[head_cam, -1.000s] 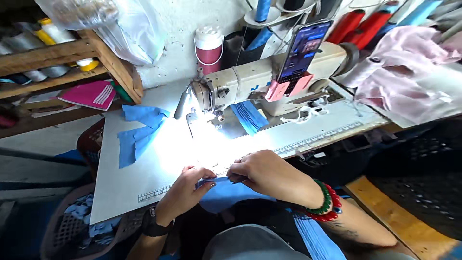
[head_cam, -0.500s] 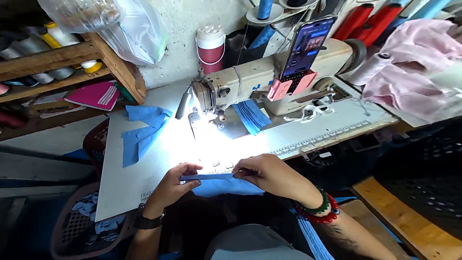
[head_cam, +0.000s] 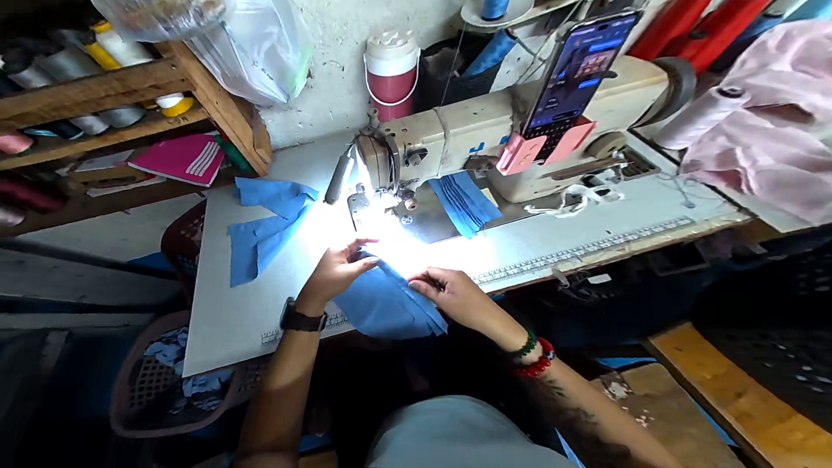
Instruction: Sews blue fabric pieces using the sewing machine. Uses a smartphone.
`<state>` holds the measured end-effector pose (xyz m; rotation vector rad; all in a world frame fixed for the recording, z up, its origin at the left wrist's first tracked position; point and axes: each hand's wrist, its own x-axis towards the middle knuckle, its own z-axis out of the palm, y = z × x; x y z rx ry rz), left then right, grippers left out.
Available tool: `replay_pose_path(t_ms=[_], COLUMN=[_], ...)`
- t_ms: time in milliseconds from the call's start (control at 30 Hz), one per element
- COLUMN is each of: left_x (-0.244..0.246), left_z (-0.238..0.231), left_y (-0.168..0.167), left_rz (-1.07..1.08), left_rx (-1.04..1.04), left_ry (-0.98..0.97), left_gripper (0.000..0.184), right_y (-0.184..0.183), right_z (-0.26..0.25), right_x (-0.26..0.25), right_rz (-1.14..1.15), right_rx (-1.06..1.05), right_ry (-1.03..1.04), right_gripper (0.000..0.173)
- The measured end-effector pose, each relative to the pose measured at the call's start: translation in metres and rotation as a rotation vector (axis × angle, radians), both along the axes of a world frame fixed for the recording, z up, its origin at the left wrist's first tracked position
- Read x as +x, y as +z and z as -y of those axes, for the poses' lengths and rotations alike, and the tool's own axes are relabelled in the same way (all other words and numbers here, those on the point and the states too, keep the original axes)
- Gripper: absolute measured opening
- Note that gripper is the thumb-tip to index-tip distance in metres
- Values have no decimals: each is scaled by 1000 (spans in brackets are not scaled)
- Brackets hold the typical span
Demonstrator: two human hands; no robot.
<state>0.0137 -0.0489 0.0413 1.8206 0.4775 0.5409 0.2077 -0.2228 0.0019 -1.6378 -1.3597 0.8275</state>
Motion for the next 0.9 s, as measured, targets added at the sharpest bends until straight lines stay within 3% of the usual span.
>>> replay_pose_path(t_ms=[133,333,500,667,900], left_x=[17,17,11,14,11], left_z=[2,9,15,20,32], left_y=[-5,-8,-7,-2,4], left_rz=[-60,-10,-9,35,-153], left_rx=[25,77,168,295,430], left_ry=[-45,20,58,167,327], left_gripper=[38,44,38,7,13], right_y=[3,2,-2,-6,-9], right_z=[-24,-34,-34,-33,-31], right_x=[-1,-2,-1,1,1], right_rz=[-146,-175,-247,-269,-202], right_rx=[104,169,188,210,232], right_ry=[-52,-95,-90,-107,-165], right_gripper=[26,17,14,11,12])
